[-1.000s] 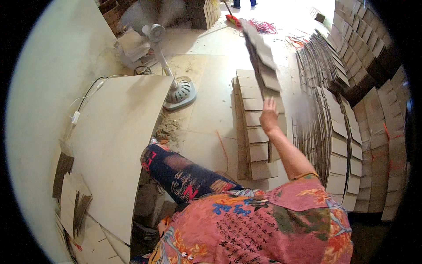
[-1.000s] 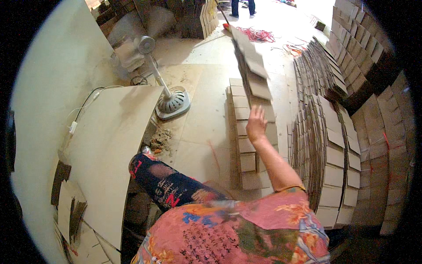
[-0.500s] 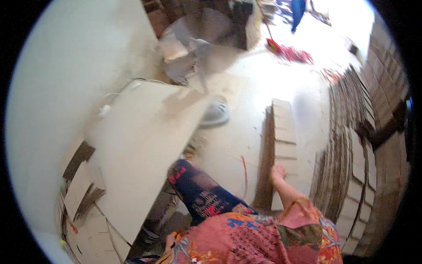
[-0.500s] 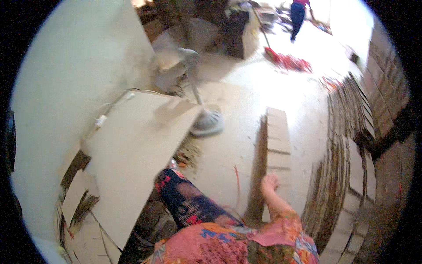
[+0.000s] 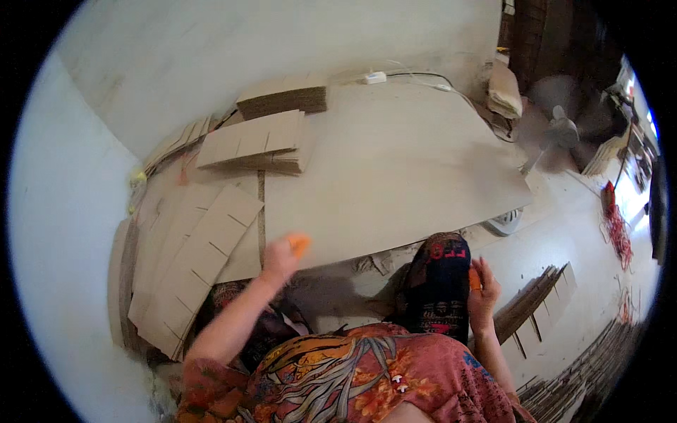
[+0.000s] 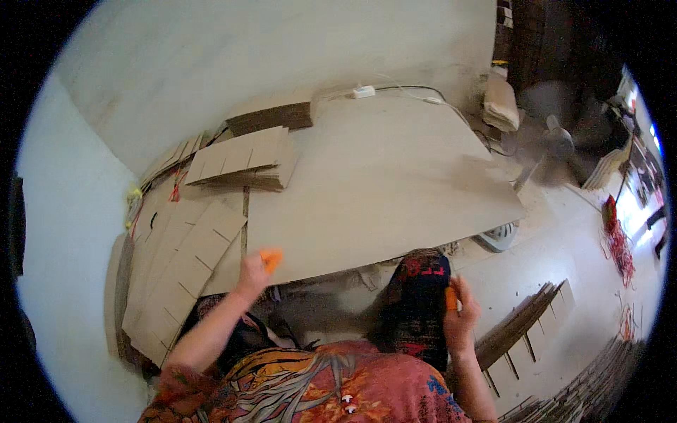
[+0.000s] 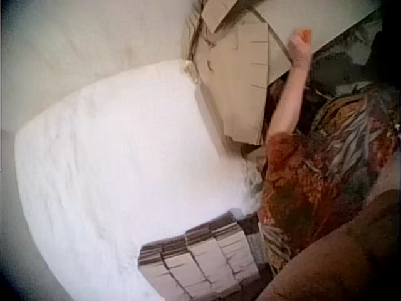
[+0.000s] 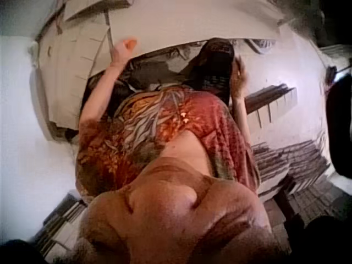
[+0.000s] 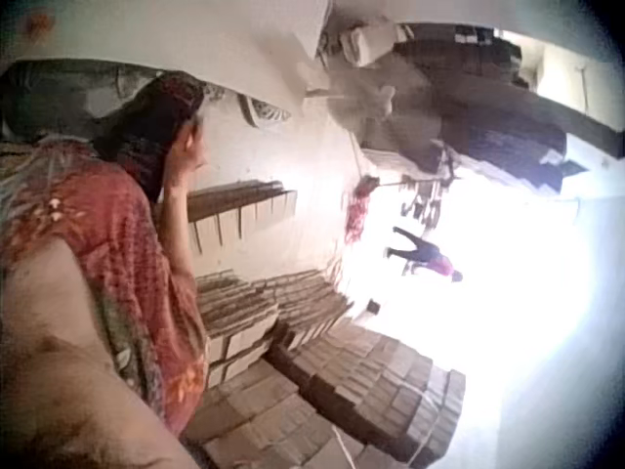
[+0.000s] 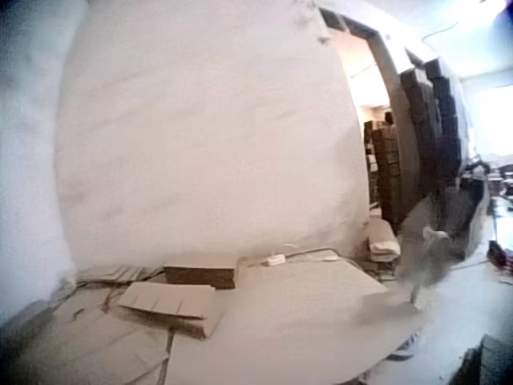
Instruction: The person sits on the floor and folds pre-cut cardboard sheets into multi-compartment dividers. They repeatedly pick up flat sheets, fold along scored lines, and place the finished dividers into a growing stack. Other workers are visible in the background moving materials.
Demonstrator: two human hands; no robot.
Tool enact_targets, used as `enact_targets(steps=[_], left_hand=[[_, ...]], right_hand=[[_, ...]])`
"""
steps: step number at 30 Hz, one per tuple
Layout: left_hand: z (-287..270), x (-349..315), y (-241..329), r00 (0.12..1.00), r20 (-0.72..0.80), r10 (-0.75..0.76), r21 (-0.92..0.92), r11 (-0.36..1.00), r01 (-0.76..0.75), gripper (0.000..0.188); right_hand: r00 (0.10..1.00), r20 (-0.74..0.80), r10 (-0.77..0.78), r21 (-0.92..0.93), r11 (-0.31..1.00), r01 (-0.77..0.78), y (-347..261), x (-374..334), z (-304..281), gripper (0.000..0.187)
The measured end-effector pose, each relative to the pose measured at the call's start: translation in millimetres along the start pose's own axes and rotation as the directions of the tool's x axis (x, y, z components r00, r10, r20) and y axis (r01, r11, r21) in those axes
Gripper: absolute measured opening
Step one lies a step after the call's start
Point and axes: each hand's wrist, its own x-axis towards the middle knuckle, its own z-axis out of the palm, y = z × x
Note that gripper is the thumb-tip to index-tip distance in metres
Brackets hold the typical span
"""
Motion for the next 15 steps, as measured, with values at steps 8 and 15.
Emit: enact_targets(steps=[8, 15], left_hand=[[-48, 180, -73, 0.967, -0.182, 0.177, 0.543, 0.838, -0.052, 0.048], [-42, 250, -92, 0.998, 0.027, 0.051, 0.641, 0.766, -0.057, 0.029]], right_hand=[[0.793, 0.552, -0.258, 0.272, 0.955, 0.121, -68, 12, 90, 0.023], [0.848, 0.525, -0.08, 0.242, 0.969, -0.058, -67, 17, 90, 0.02]])
